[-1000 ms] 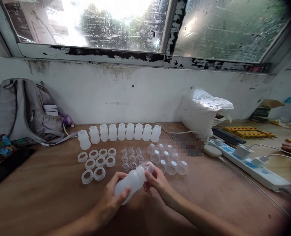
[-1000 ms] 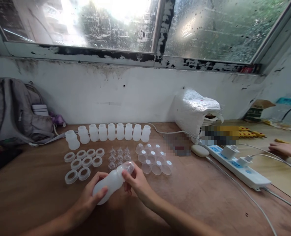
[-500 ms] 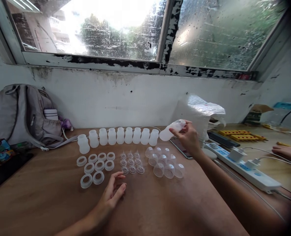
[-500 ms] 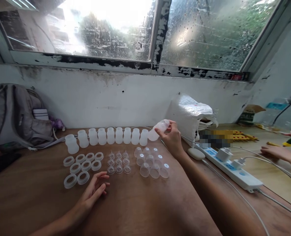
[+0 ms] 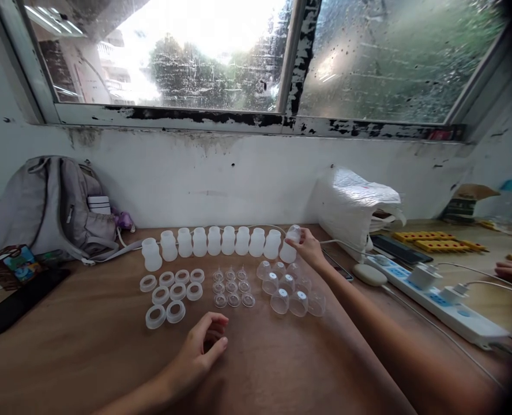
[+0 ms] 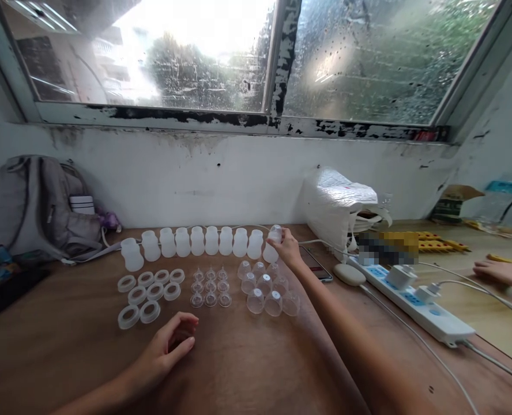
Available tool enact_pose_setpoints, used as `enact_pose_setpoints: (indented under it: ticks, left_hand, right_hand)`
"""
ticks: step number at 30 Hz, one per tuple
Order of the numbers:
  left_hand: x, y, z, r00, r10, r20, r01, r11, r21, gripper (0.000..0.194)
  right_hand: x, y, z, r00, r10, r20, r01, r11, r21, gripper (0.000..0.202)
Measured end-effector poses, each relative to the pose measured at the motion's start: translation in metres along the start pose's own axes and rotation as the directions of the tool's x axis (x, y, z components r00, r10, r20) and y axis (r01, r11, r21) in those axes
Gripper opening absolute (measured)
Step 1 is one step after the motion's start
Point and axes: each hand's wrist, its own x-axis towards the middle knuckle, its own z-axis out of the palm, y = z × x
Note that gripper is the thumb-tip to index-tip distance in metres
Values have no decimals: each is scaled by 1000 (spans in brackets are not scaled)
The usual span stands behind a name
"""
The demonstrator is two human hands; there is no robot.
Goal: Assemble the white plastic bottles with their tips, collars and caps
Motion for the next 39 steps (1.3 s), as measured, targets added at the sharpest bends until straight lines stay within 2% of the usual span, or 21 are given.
enact_pose_setpoints:
  ticks: [3,5,7,9,11,12,13,14,15,16,20,23,27,30,32,34,35,36,37,39]
  left_hand:
    - [-1,7,-2,999,50,7,-51,981,189,16]
    - [0,11,-7,990,138,12,-133,923,360,15]
    - [3,13,-14,970,242,32,-220,807,548,17]
    - [8,12,-20,953,303,31,-229,644,730,19]
    - [15,7,-24,945,325,-39,-134,493,860,22]
    - [19,4,-26,936,339,-93,-71,442,894,23]
    - [23,0,-27,924,354,-146,-14,413,911,24]
    - [26,-4,-28,910,368,-190,29,401,916,24]
    - [28,-7,-28,899,380,-220,55,400,915,24]
    - [30,-9,-29,891,390,-234,63,405,912,22]
    - [29,-8,-28,897,423,-127,-74,427,901,19]
    - [24,-2,-23,898,437,-43,-184,463,867,20]
    - [17,1,-17,903,428,-25,-251,576,778,21]
    - [14,2,-13,913,406,-43,-291,720,631,17]
    - [14,4,-8,921,366,-131,-280,858,430,16]
    - [14,6,0,925,238,-296,-224,971,82,25]
    - [14,7,5,924,136,-358,-192,973,-125,31]
    - [14,8,10,925,34,-378,-164,934,-316,35]
    - [14,9,14,934,-42,-355,-138,874,-467,39]
    - [12,10,21,963,-93,-252,-90,772,-629,40]
  right_hand:
    - [-4,3,-2,999,-24,-43,24,1000,17,61]
    - [-11,-3,-9,985,-64,-162,66,998,8,63]
    - [-25,-19,-19,937,-149,-315,159,987,6,52]
    - [-50,-42,-30,886,-260,-383,290,957,20,30]
    - [-83,-69,-36,874,-382,-300,413,909,48,19]
    - [-102,-81,-36,871,-451,-195,473,878,79,17]
    - [-120,-90,-34,855,-513,-78,519,849,101,16]
    - [-138,-98,-29,817,-575,43,568,816,112,17]
    - [-153,-102,-24,778,-612,142,604,791,98,19]
    - [-167,-104,-17,764,-612,204,614,787,59,20]
    - [-194,-95,8,858,-429,284,459,887,-47,20]
    - [-197,-88,16,889,-325,322,360,931,-56,24]
    - [-194,-88,20,900,-251,356,289,955,-59,39]
    - [-191,-89,20,905,-229,358,262,964,-46,28]
    - [-190,-89,19,908,-268,321,278,961,15,19]
    - [-192,-91,17,909,-338,242,317,940,123,13]
    - [-194,-92,17,903,-379,202,345,920,185,12]
    - [-196,-94,16,891,-419,173,373,895,245,12]
    - [-198,-96,15,876,-457,157,399,867,297,12]
    - [-203,-98,15,842,-519,147,442,819,365,14]
